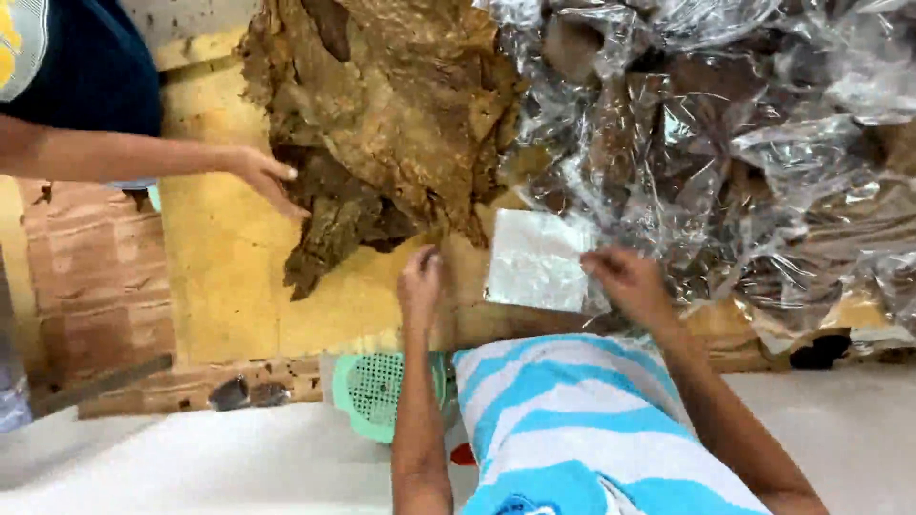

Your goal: The person places rectangular blocks of a dark brown food product into clear plastic bags on a wooden table. They fold the bags closed and stack them. Another person is visible in the background handling a large mass of the same product.

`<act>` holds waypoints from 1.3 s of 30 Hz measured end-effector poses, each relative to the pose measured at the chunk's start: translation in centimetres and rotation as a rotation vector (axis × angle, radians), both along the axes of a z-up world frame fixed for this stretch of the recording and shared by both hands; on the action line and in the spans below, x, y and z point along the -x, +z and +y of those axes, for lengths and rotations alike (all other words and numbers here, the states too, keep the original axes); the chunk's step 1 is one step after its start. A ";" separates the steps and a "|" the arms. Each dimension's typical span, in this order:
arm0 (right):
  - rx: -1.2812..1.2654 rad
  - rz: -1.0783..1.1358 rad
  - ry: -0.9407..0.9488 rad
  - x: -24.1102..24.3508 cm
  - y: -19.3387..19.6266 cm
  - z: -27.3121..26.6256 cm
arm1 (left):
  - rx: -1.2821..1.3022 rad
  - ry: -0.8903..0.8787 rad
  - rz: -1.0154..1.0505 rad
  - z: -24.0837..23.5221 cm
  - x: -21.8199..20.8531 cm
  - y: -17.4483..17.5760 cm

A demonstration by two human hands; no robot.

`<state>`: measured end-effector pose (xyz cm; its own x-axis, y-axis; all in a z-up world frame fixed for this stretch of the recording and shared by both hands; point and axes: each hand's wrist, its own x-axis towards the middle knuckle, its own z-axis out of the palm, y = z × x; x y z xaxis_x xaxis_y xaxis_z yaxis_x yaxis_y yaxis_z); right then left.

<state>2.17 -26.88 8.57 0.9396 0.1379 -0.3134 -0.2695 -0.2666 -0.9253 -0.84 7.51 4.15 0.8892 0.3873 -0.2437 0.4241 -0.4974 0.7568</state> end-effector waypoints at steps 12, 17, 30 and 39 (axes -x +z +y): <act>0.170 0.062 0.484 3.5 -2.8 2.2 | -0.643 0.144 -0.112 6.7 -4.5 -7.3; 0.235 0.040 0.533 3.4 -5.4 2.0 | -0.923 0.024 0.017 8.5 -6.4 -7.6; 0.291 0.037 0.611 3.6 -4.3 2.9 | -1.179 -0.368 -0.045 7.8 -4.7 -5.7; 0.477 -0.285 0.623 3.4 -8.7 4.4 | -0.953 -0.512 0.130 -2.0 0.6 -6.5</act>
<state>-1.18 -22.51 -0.17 0.7872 0.5715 -0.2319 0.2841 -0.6697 -0.6861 -1.47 5.49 -2.40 0.9879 0.0578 -0.1439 0.0482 -0.9964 -0.0694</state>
